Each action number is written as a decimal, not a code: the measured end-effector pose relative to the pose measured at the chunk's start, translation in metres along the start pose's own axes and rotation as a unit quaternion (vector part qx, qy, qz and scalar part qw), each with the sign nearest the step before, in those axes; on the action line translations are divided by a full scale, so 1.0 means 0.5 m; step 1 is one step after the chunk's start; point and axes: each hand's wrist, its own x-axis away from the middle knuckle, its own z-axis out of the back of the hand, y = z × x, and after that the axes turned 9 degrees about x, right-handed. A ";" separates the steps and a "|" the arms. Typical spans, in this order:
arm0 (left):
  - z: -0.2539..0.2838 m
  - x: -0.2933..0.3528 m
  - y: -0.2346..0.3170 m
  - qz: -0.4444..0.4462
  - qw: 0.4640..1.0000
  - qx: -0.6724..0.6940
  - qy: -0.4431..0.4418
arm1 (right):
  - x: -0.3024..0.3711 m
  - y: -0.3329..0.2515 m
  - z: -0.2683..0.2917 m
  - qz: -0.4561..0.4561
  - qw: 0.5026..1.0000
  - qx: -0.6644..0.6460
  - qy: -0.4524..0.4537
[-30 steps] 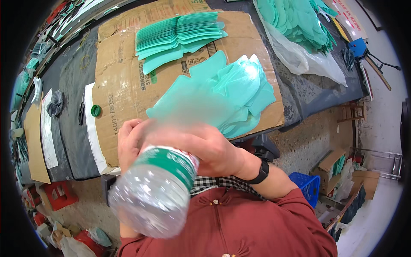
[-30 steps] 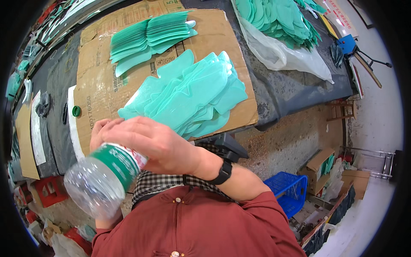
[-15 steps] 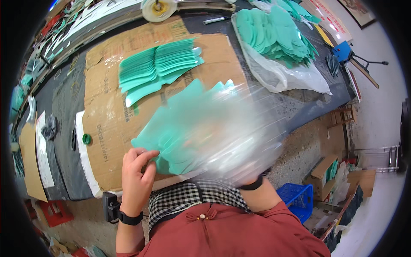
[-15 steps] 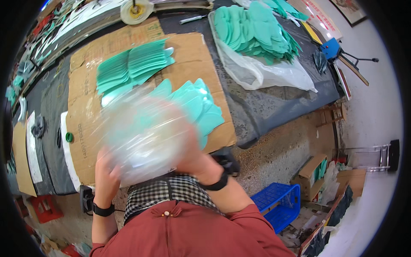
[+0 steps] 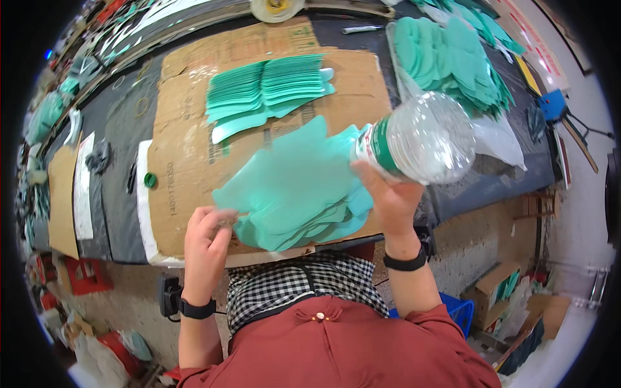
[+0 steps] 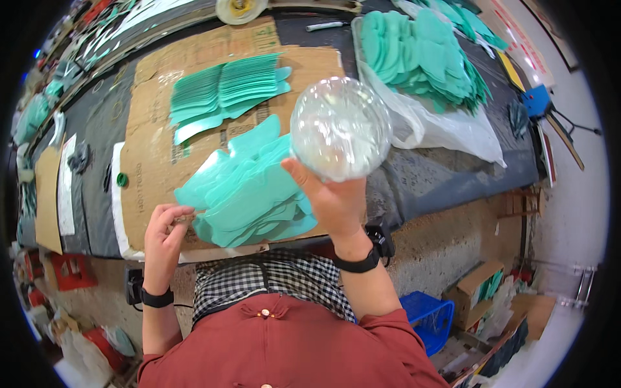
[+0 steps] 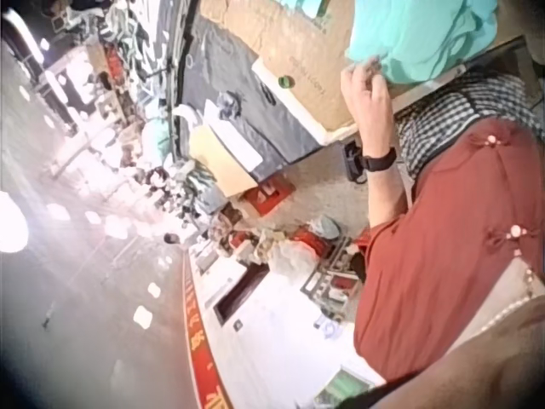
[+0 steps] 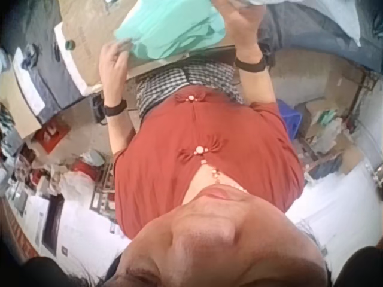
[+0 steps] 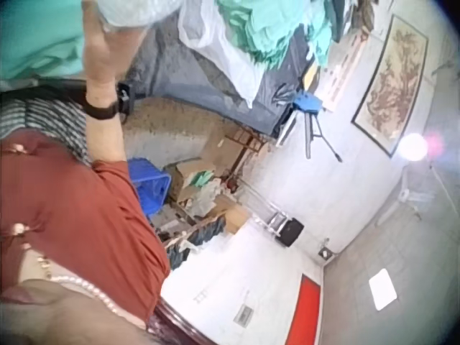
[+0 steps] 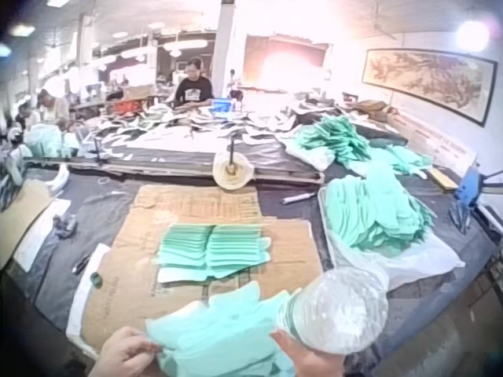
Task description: Applying industrial glue to green shoe components using a squeeze bottle.
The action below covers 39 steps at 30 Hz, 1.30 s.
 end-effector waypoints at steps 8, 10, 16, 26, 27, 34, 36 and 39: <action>0.038 0.063 -0.027 -0.010 0.988 0.130 0.078 | 0.087 -0.106 -0.202 0.205 0.956 -0.054 -0.201; 0.058 0.088 -0.041 -0.025 0.985 0.145 0.090 | 0.086 -0.142 -0.233 0.245 0.931 -0.091 -0.254; 0.125 0.102 -0.071 0.074 0.988 0.097 0.099 | 0.103 -0.143 -0.219 0.201 0.945 -0.039 -0.254; 0.122 0.050 -0.066 0.039 0.979 0.201 -0.015 | -0.021 -0.120 -0.095 0.025 0.988 0.151 -0.031; 0.120 0.044 -0.065 0.039 0.979 0.201 -0.020 | -0.023 -0.123 -0.089 0.009 0.991 0.127 -0.035; 0.085 -0.008 -0.049 0.000 0.968 0.214 -0.130 | 0.085 -0.117 -0.157 0.190 0.944 0.054 -0.264; 0.078 -0.025 -0.043 -0.009 0.971 0.175 -0.163 | 0.078 -0.112 -0.154 0.008 0.975 -0.077 -0.208; 0.077 -0.040 -0.031 0.024 0.966 0.149 -0.209 | 0.018 -0.090 -0.095 0.228 0.915 0.323 -0.078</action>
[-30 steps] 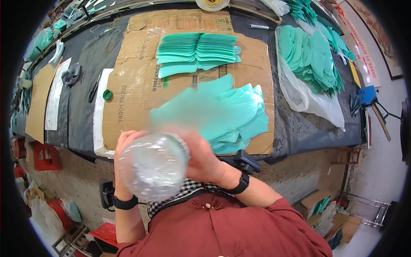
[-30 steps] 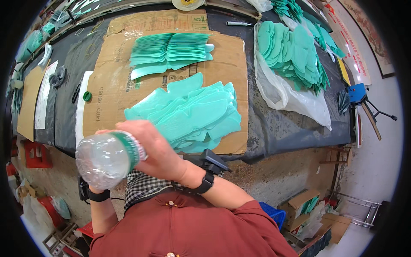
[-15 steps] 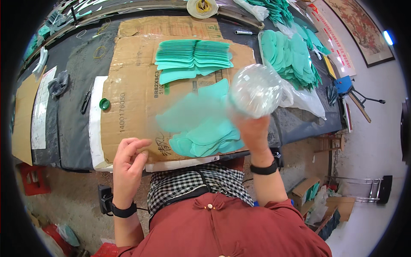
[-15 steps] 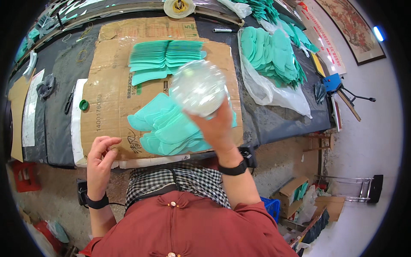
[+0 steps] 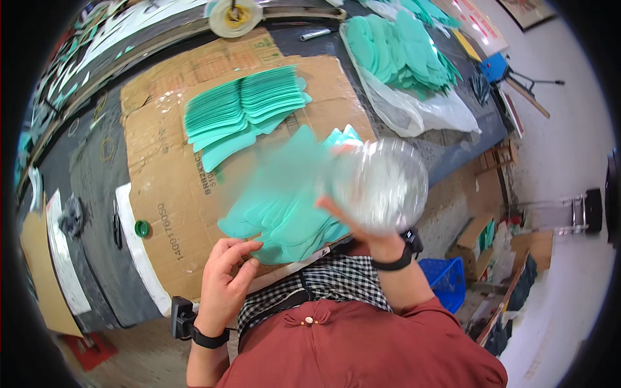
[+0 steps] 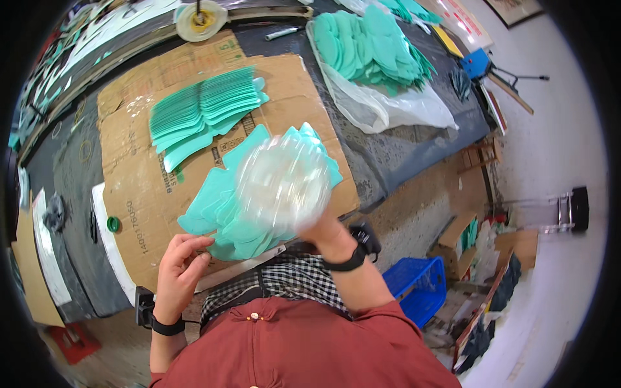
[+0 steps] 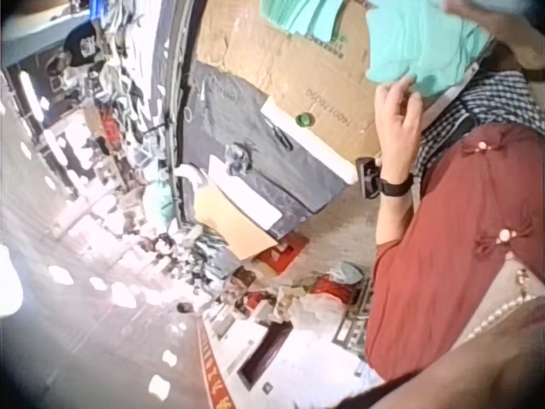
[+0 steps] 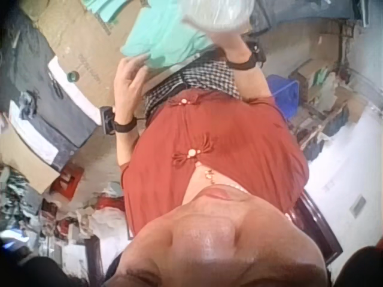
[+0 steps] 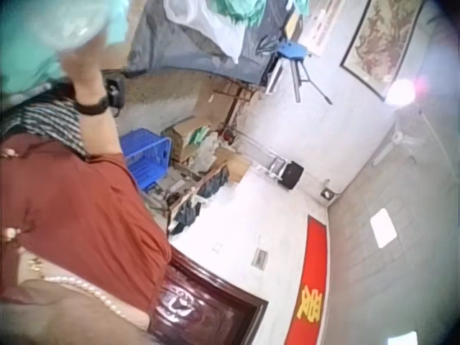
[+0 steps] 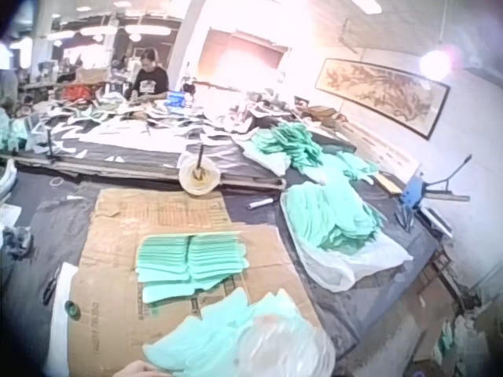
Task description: Applying industrial glue to green shoe components using a squeeze bottle.
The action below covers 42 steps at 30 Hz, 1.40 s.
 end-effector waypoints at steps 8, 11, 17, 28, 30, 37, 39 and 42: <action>-0.007 -0.033 0.009 0.026 0.998 -0.033 -0.054 | 0.037 0.130 0.029 -0.248 0.944 -0.149 0.159; -0.017 -0.042 0.005 0.016 0.998 -0.036 -0.048 | 0.065 0.045 0.017 -0.182 0.980 0.017 0.082; -0.018 -0.048 0.003 0.037 0.998 -0.010 -0.052 | 0.046 -0.113 -0.018 -0.021 0.955 -0.293 0.037; -0.042 -0.052 0.023 0.131 0.980 0.149 -0.005 | 0.048 0.094 0.009 -0.268 0.879 -0.343 0.194; -0.045 -0.056 0.027 0.140 0.977 0.160 -0.008 | 0.031 0.145 0.009 -0.277 0.861 -0.364 0.223; -0.068 -0.060 0.062 0.157 0.968 0.193 0.017 | 0.072 0.220 0.030 -0.343 0.740 -0.474 0.332; -0.079 -0.063 0.085 0.116 0.974 0.196 0.019 | 0.090 0.225 0.037 -0.329 0.715 -0.501 0.361; -0.086 -0.071 0.126 0.040 0.982 0.182 0.028 | 0.112 0.233 0.054 -0.356 0.607 -0.589 0.397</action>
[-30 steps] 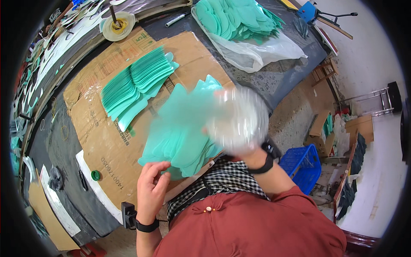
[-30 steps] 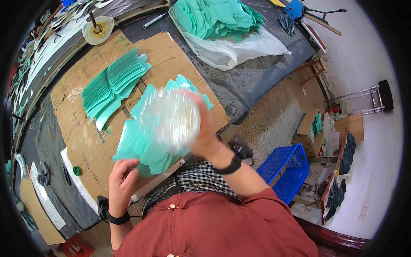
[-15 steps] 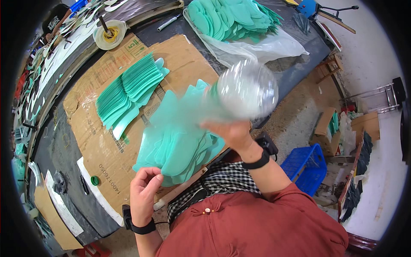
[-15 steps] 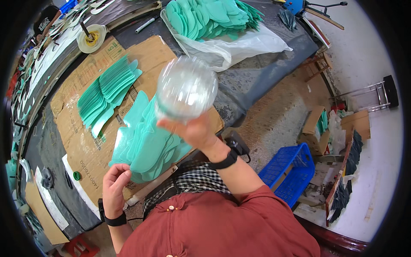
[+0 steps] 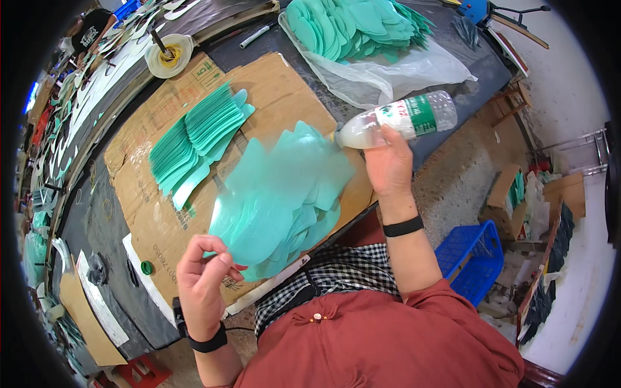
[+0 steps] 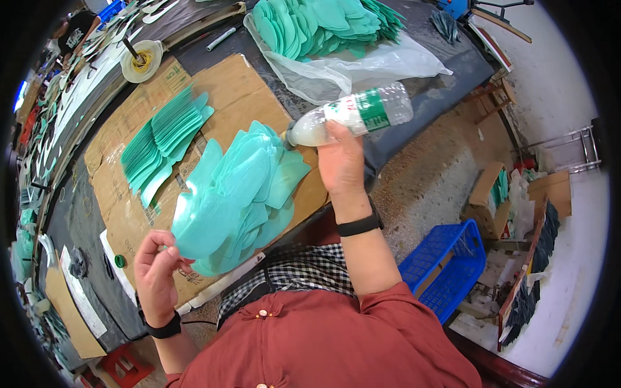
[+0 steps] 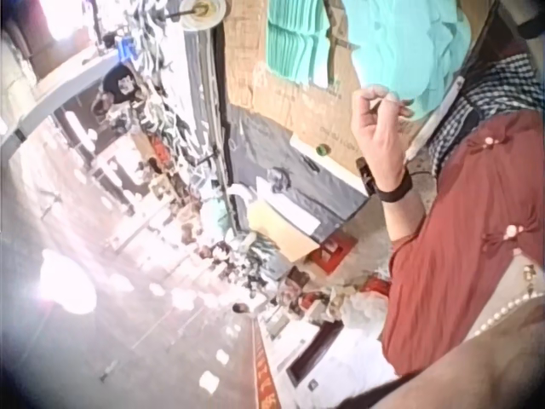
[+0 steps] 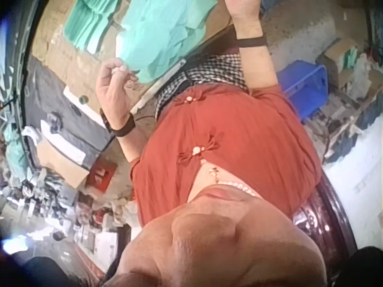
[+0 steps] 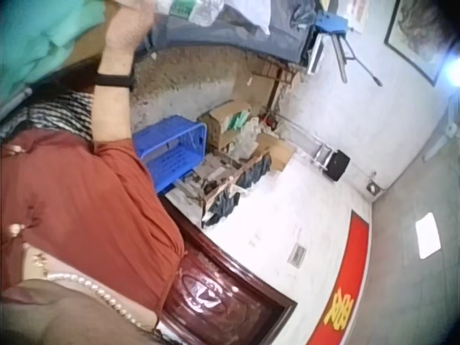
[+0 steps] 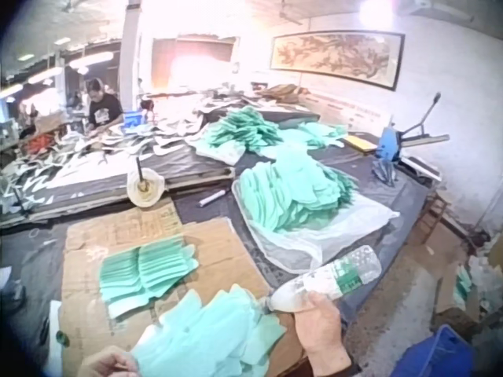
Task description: Applying industrial glue to green shoe components using a squeeze bottle.
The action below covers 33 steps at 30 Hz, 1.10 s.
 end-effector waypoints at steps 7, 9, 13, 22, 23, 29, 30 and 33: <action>-0.009 0.003 0.025 -0.412 0.793 -0.449 -0.010 | 0.032 -0.055 0.027 0.008 1.000 -0.013 -0.012; -0.012 0.007 -0.006 -0.406 0.787 -0.458 -0.080 | 0.041 -0.061 0.016 0.019 0.999 -0.007 -0.029; -0.011 0.014 -0.065 -0.361 0.778 -0.487 -0.163 | 0.072 -0.057 -0.037 0.050 0.988 0.103 -0.102; -0.004 0.014 -0.108 -0.292 0.748 -0.557 -0.212 | 0.147 -0.015 -0.149 0.252 0.708 0.550 -0.365; -0.004 0.018 -0.109 -0.293 0.754 -0.552 -0.204 | 0.123 -0.013 -0.155 0.266 0.704 0.553 -0.358; -0.011 0.027 -0.115 -0.306 0.770 -0.537 -0.161 | 0.069 0.010 -0.197 0.100 0.842 0.473 -0.238; -0.012 0.025 -0.116 -0.303 0.777 -0.528 -0.159 | 0.077 0.016 -0.204 0.160 0.810 0.493 -0.274; -0.012 0.018 -0.118 -0.293 0.793 -0.508 -0.162 | 0.094 0.032 -0.206 0.310 0.723 0.517 -0.338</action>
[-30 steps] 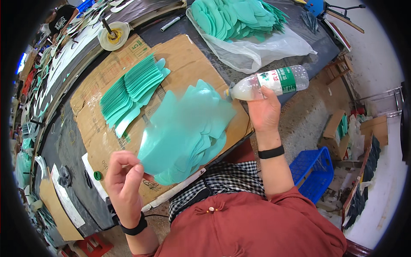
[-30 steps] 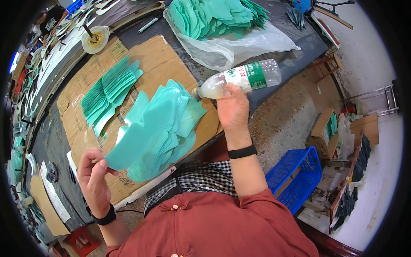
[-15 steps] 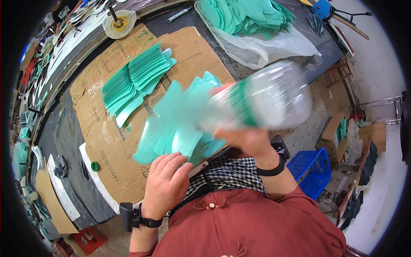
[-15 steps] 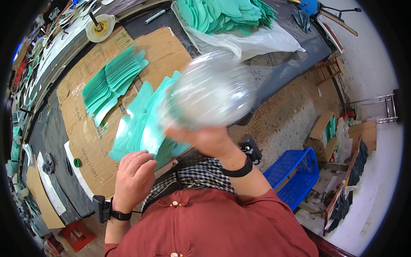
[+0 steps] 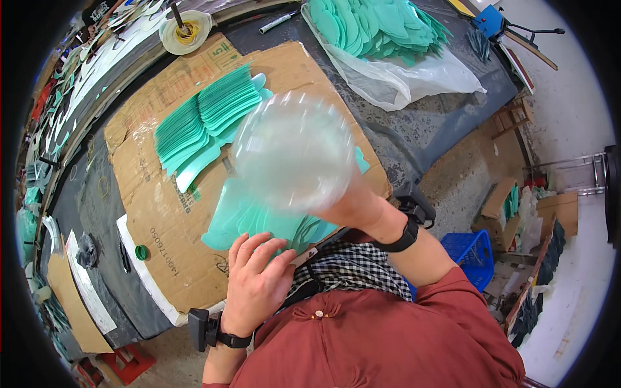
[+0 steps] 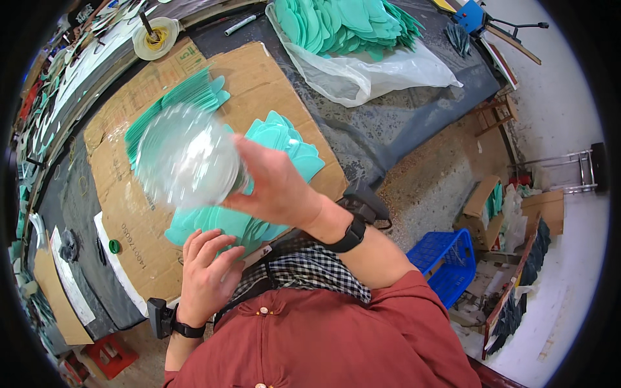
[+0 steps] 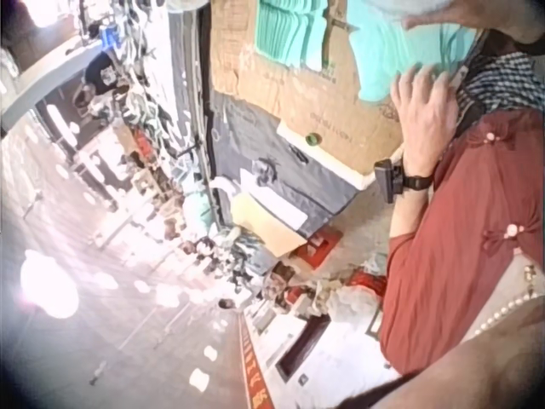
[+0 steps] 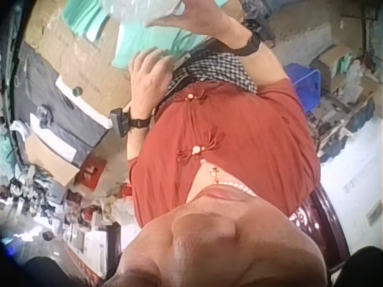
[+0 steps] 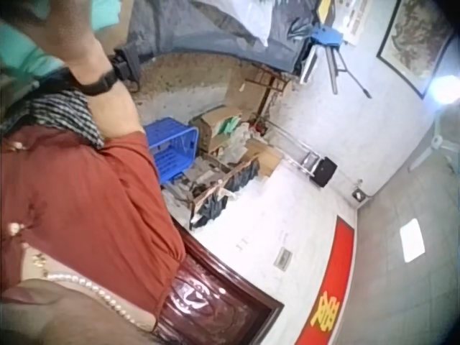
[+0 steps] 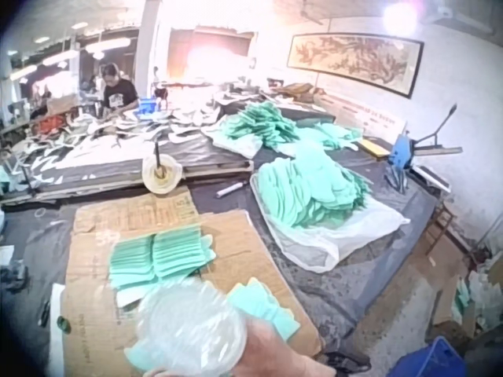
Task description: Applying industrial glue to green shoe components using a squeeze bottle.
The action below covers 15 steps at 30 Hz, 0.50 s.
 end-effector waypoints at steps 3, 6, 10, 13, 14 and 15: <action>0.000 0.002 -0.003 0.009 0.999 0.027 0.014 | -0.015 0.066 0.017 -0.089 0.995 -0.037 0.007; -0.001 0.006 -0.004 0.004 1.000 0.023 0.019 | -0.030 0.152 0.054 -0.149 0.986 -0.042 0.054; -0.005 0.006 -0.010 0.004 0.999 0.038 0.026 | -0.016 0.154 0.057 -0.219 0.963 -0.141 0.077; -0.007 0.002 -0.016 0.003 0.999 0.041 0.028 | 0.014 0.084 0.039 -0.094 0.995 0.007 0.030; -0.008 0.001 -0.018 0.004 0.999 0.043 0.028 | 0.025 0.059 0.040 -0.001 0.993 0.116 -0.009; -0.008 0.002 -0.019 0.004 0.998 0.049 0.030 | 0.036 0.040 0.035 0.013 0.995 0.099 -0.025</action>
